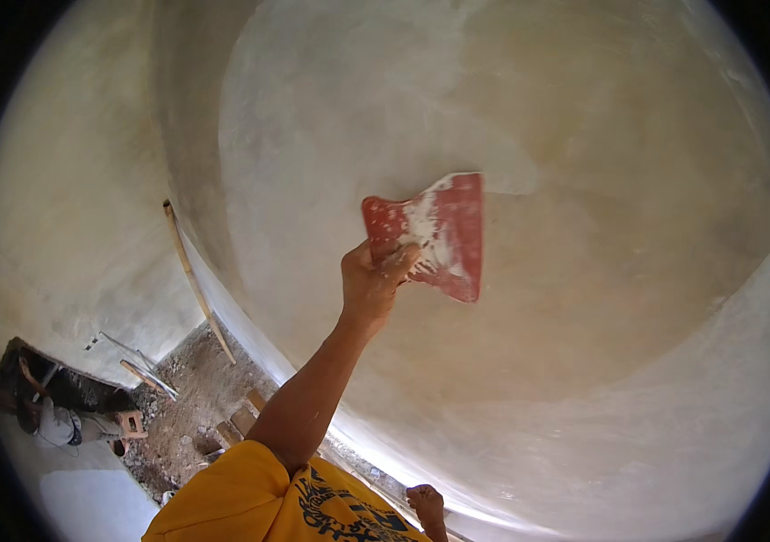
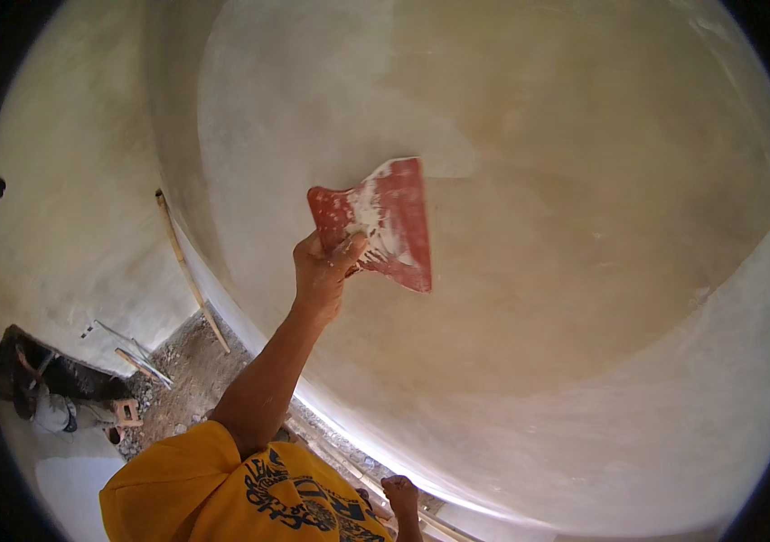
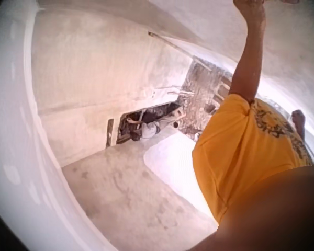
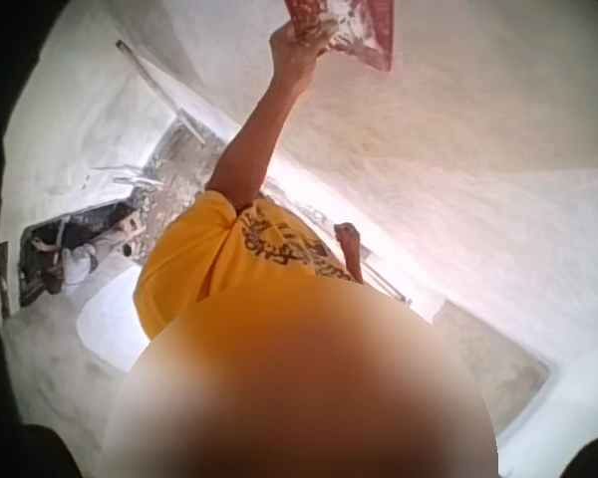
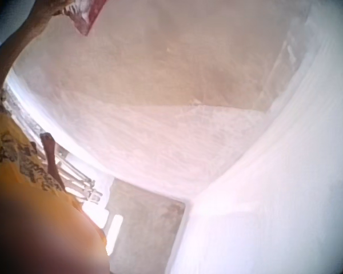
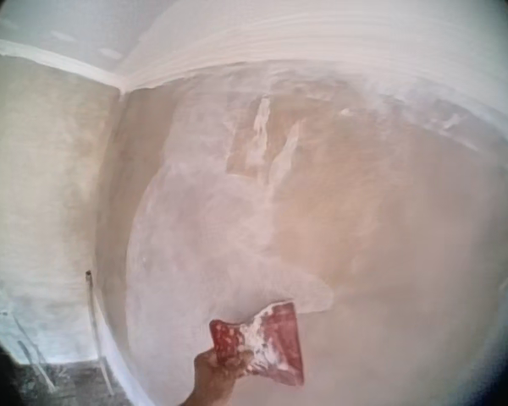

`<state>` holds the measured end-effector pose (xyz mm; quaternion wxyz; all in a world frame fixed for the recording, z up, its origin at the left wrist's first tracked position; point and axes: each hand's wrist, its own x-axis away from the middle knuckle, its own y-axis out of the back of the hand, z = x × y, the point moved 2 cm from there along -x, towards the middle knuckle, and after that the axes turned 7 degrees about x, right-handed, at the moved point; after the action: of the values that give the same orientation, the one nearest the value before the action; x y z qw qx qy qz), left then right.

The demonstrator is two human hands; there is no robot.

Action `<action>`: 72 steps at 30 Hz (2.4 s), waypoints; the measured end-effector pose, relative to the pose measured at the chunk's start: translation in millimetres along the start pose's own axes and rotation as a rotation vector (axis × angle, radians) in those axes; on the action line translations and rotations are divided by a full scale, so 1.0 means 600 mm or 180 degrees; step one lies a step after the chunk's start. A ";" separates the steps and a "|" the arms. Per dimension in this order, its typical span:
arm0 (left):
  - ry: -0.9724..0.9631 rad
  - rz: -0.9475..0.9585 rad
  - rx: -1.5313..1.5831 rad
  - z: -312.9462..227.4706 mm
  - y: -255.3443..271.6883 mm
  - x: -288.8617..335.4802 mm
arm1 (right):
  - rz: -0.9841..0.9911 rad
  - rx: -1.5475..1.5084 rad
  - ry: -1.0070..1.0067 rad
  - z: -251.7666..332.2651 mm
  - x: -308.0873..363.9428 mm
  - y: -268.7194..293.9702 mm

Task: The person applies white plaster to a wall using a trowel and a smaller scraper, repeatedly scooping material from a bucket and smoothing the surface. The person works on a wooden scaffold, spreading and leveling the plaster across the wall.

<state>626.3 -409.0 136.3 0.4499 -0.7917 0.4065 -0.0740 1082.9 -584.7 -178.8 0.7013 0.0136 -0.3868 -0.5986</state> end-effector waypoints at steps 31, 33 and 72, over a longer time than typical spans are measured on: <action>0.2287 0.1561 -0.4380 0.269 0.563 0.324 | -0.1622 0.2499 -0.0230 -0.139 0.134 -0.131; 0.2712 0.1629 -0.4136 0.289 0.547 0.322 | -0.1969 0.1739 -0.0612 -0.190 0.158 -0.132; 0.3480 0.2348 -0.4766 0.279 0.390 0.326 | -0.2249 -0.1935 -0.1464 -0.245 0.117 -0.148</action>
<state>701.0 -500.9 -190.9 -0.4194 -0.5527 0.7201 -0.0086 1090.2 -734.9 -287.5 0.3256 -0.1929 -0.3114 -0.8717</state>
